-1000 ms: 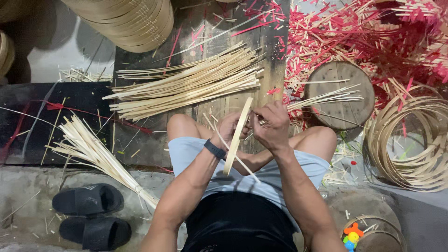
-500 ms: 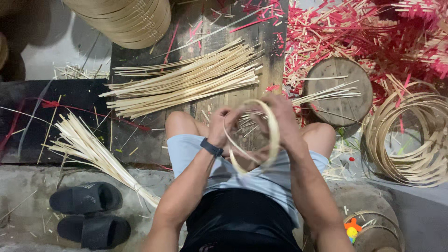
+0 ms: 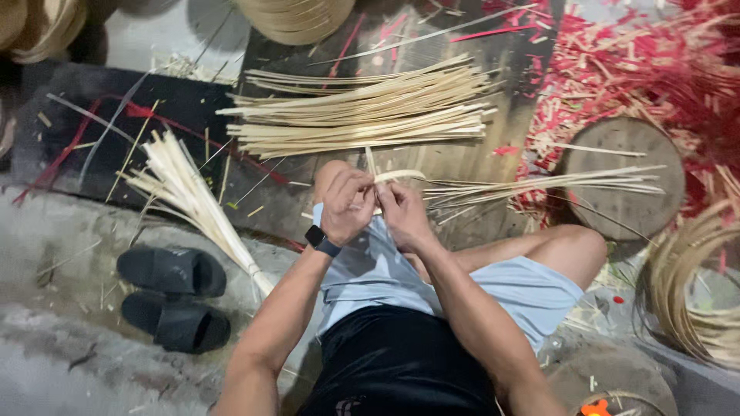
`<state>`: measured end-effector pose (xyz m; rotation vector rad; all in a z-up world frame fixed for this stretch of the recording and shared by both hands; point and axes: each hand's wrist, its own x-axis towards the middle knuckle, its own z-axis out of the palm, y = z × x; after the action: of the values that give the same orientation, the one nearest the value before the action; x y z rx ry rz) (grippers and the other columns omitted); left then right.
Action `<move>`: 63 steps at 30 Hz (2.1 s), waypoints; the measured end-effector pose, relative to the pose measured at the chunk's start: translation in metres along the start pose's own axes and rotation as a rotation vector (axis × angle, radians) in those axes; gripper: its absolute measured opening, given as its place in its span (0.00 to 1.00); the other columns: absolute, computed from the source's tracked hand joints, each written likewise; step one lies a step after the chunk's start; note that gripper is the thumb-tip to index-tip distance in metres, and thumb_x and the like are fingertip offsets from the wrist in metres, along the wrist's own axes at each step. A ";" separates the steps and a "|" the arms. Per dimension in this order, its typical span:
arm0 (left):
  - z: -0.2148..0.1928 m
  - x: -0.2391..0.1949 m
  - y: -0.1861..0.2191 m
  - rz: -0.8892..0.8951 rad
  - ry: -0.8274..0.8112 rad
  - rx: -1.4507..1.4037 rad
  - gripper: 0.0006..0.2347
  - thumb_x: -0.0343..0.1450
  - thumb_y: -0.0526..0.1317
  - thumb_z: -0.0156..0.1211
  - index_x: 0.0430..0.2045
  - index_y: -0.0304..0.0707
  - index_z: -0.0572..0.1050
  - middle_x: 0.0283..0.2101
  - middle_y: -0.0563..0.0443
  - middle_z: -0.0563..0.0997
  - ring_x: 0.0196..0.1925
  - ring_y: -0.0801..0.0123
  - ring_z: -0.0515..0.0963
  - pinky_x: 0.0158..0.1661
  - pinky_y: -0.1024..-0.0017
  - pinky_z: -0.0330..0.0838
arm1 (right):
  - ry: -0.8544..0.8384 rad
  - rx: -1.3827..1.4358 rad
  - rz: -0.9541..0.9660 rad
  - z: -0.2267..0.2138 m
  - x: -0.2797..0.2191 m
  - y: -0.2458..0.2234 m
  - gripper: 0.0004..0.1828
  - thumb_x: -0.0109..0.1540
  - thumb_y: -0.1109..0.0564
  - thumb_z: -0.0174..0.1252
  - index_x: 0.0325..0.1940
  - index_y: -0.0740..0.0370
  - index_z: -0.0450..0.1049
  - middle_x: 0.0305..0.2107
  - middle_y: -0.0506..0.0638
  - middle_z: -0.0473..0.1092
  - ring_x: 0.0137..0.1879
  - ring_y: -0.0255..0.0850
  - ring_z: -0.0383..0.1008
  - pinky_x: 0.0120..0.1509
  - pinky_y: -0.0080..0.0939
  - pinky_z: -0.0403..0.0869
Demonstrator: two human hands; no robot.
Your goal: The person sits on the floor and bends thin bamboo strips into circular rings, then uses scissors to trim the ends. The person repeats this process with multiple strips, placing the finished rings aside.
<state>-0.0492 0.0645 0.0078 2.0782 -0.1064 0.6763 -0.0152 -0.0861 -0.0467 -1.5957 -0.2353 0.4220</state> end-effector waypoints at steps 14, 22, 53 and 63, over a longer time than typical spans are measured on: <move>-0.017 0.003 0.014 -0.060 -0.155 0.145 0.11 0.65 0.25 0.65 0.39 0.33 0.78 0.38 0.43 0.80 0.44 0.50 0.80 0.45 0.60 0.75 | -0.389 -0.099 -0.109 0.012 -0.106 -0.081 0.21 0.68 0.58 0.52 0.22 0.65 0.60 0.14 0.47 0.55 0.22 0.34 0.56 0.26 0.43 0.60; -0.019 0.000 0.018 -0.152 -0.238 0.094 0.09 0.64 0.25 0.64 0.36 0.33 0.77 0.36 0.43 0.79 0.41 0.50 0.80 0.41 0.61 0.75 | -0.482 -0.023 -0.088 -0.007 -0.109 -0.094 0.19 0.67 0.61 0.50 0.21 0.64 0.59 0.13 0.47 0.56 0.19 0.33 0.56 0.23 0.39 0.61; 0.117 0.073 -0.008 -0.315 -0.224 -0.076 0.12 0.83 0.37 0.64 0.30 0.27 0.76 0.32 0.55 0.77 0.35 0.79 0.71 0.38 0.78 0.68 | 1.171 -0.314 0.469 -0.309 -0.187 0.250 0.08 0.59 0.56 0.59 0.37 0.62 0.81 0.31 0.58 0.78 0.38 0.45 0.81 0.45 0.44 0.77; 0.103 0.086 0.016 -0.911 -0.048 -0.366 0.11 0.78 0.42 0.63 0.31 0.35 0.75 0.27 0.53 0.75 0.24 0.75 0.69 0.24 0.77 0.59 | 0.828 -1.060 0.596 -0.369 -0.102 0.290 0.11 0.58 0.61 0.61 0.43 0.70 0.77 0.49 0.69 0.69 0.61 0.63 0.65 0.65 0.58 0.68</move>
<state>0.0625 -0.0118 0.0191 1.5502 0.6131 0.0322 0.0118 -0.4860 -0.3122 -2.7363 0.8026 0.0102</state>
